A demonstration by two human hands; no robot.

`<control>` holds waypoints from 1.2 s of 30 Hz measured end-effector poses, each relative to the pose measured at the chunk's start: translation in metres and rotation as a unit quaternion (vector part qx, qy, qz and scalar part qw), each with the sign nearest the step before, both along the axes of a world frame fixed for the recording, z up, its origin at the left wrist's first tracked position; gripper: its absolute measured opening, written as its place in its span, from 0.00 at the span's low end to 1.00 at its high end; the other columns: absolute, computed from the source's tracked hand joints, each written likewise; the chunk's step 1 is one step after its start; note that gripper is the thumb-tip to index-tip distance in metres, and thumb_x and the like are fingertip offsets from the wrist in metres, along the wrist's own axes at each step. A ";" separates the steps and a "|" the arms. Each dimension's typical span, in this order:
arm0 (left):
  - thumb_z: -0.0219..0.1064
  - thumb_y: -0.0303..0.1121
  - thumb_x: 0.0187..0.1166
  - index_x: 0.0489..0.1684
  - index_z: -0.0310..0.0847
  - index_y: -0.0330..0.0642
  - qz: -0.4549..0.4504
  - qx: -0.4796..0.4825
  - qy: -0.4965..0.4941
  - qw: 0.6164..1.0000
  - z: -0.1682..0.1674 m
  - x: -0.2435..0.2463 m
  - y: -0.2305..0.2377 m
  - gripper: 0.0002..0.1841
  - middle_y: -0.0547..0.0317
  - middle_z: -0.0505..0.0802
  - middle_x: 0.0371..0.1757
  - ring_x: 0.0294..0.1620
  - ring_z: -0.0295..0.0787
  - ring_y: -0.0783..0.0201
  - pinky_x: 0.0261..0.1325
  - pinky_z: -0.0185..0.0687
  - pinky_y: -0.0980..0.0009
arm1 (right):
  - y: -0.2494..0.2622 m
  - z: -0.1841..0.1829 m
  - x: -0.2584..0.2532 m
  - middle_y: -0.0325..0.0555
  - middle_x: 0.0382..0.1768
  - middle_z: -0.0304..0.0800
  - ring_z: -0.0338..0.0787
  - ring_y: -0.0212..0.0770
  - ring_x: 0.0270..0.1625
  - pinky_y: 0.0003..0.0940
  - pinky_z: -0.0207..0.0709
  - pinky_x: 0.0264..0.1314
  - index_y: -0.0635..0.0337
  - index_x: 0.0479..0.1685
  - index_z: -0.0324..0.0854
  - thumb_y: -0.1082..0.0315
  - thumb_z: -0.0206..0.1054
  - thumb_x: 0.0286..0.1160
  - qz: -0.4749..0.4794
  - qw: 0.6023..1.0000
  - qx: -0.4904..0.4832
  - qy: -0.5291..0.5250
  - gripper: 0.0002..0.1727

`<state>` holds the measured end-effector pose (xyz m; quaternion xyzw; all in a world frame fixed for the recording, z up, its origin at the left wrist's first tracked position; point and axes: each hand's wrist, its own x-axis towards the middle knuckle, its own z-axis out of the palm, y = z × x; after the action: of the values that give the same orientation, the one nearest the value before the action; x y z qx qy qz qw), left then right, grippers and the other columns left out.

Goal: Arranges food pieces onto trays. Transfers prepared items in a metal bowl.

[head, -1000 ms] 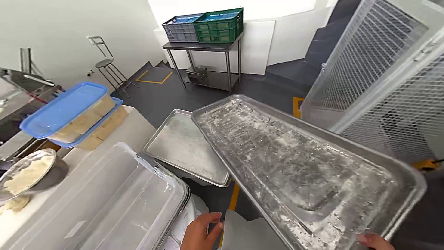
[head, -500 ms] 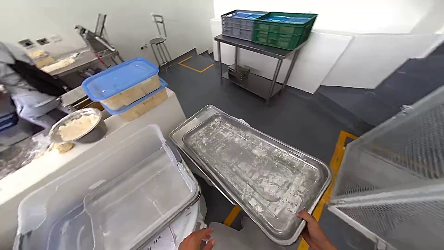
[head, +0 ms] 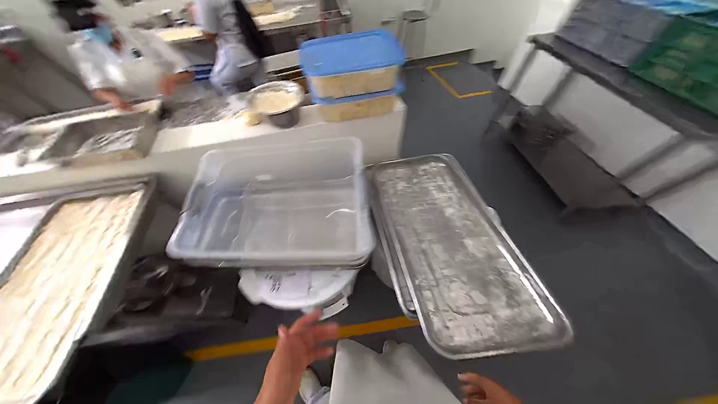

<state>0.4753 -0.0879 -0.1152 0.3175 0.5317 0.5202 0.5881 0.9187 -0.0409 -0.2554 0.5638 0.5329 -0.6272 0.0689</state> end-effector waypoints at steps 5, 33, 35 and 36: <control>0.25 0.86 0.66 0.88 0.57 0.41 0.212 0.062 -0.236 0.946 0.016 -0.057 -0.067 0.62 0.40 0.84 0.75 0.71 0.85 0.43 0.67 0.84 0.47 | 0.037 0.073 -0.140 0.56 0.67 0.87 0.89 0.46 0.68 0.43 0.83 0.72 0.69 0.79 0.70 0.54 0.71 0.74 0.099 0.972 0.140 0.160 0.38; 0.23 0.85 0.66 0.91 0.51 0.45 0.686 0.163 -0.107 0.701 -0.018 -0.477 -0.520 0.60 0.50 0.77 0.82 0.80 0.76 0.51 0.77 0.75 0.51 | -0.345 0.152 -0.872 0.50 0.86 0.70 0.70 0.48 0.87 0.50 0.66 0.89 0.56 0.86 0.68 0.27 0.46 0.83 0.491 0.665 0.062 0.559 0.47; 0.18 0.83 0.68 0.94 0.46 0.48 0.696 0.136 -0.090 0.699 -0.017 -0.535 -0.519 0.58 0.52 0.70 0.88 0.85 0.70 0.52 0.80 0.72 0.51 | -0.369 0.154 -0.913 0.55 0.86 0.67 0.64 0.48 0.90 0.52 0.61 0.92 0.61 0.86 0.68 0.27 0.45 0.83 0.492 0.668 0.081 0.552 0.48; 0.18 0.80 0.72 0.95 0.44 0.48 0.699 0.119 -0.081 0.700 -0.015 -0.563 -0.514 0.56 0.52 0.66 0.90 0.87 0.66 0.52 0.83 0.68 0.51 | -0.385 0.156 -0.939 0.57 0.87 0.66 0.61 0.49 0.92 0.53 0.59 0.93 0.62 0.85 0.68 0.26 0.45 0.82 0.485 0.688 0.079 0.533 0.50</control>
<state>-0.0875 -0.6015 -0.1303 -0.1217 0.4849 0.8644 0.0535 -0.0202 -0.4263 -0.0997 -0.1994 0.7268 -0.6569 0.0229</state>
